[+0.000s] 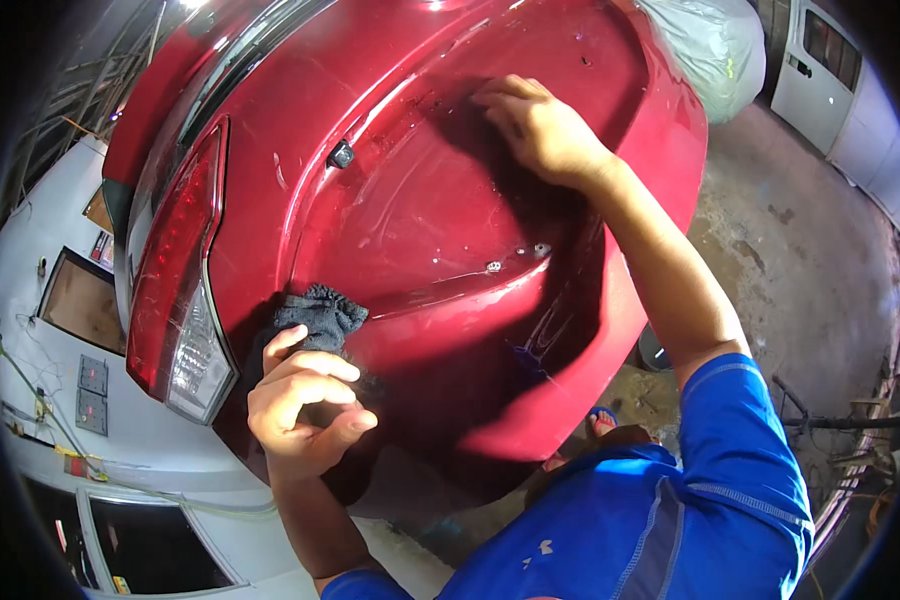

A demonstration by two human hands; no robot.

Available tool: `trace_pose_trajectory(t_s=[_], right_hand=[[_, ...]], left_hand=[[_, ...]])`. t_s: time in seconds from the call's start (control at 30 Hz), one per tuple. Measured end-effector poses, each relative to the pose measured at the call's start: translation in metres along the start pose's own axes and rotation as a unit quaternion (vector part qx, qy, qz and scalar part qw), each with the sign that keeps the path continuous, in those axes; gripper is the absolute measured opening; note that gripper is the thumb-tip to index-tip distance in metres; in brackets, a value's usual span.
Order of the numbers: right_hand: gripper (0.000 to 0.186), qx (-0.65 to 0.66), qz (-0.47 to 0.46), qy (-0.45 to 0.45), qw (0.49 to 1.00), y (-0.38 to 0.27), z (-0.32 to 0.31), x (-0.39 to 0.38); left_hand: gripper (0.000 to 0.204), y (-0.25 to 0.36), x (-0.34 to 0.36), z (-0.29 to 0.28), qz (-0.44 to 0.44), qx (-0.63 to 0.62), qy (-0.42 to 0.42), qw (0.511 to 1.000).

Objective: The person sands the surface of a red car bumper with a piece of sandpaper while holding a cloth in the other hand.

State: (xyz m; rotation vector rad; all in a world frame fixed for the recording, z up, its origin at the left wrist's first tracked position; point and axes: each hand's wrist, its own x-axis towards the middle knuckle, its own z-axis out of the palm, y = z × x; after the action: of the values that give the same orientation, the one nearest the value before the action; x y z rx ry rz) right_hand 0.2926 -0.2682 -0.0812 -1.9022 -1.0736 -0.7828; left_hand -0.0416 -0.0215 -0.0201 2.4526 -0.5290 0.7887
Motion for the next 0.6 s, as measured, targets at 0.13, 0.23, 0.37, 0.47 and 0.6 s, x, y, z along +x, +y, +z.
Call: trace_pose_trajectory(t_s=[0.13, 0.23, 0.37, 0.47, 0.6], right_hand=[[0.024, 0.065, -0.204, -0.114, 0.970, -0.102, 0.018, 0.002], [0.032, 0.038, -0.167, -0.069, 0.983, -0.066, 0.023, 0.002], [0.030, -0.052, -0.093, -0.076, 0.991, -0.060, 0.010, -0.015], [0.027, 0.218, -0.234, -0.151, 0.935, -0.109, 0.019, -0.020], [0.025, 0.027, -0.085, -0.051, 0.995, -0.005, -0.013, -0.001]], left_hand=[[0.043, -0.003, -0.007, -0.005, -0.013, -0.002, 0.011, 1.000], [0.041, 0.000, -0.007, -0.004, -0.013, -0.006, 0.013, 1.000], [0.038, -0.001, -0.003, -0.002, -0.003, -0.011, 0.011, 1.000], [0.035, -0.004, -0.006, -0.005, 0.007, -0.005, 0.008, 1.000], [0.033, -0.001, 0.000, 0.001, 0.027, -0.007, 0.012, 1.000]])
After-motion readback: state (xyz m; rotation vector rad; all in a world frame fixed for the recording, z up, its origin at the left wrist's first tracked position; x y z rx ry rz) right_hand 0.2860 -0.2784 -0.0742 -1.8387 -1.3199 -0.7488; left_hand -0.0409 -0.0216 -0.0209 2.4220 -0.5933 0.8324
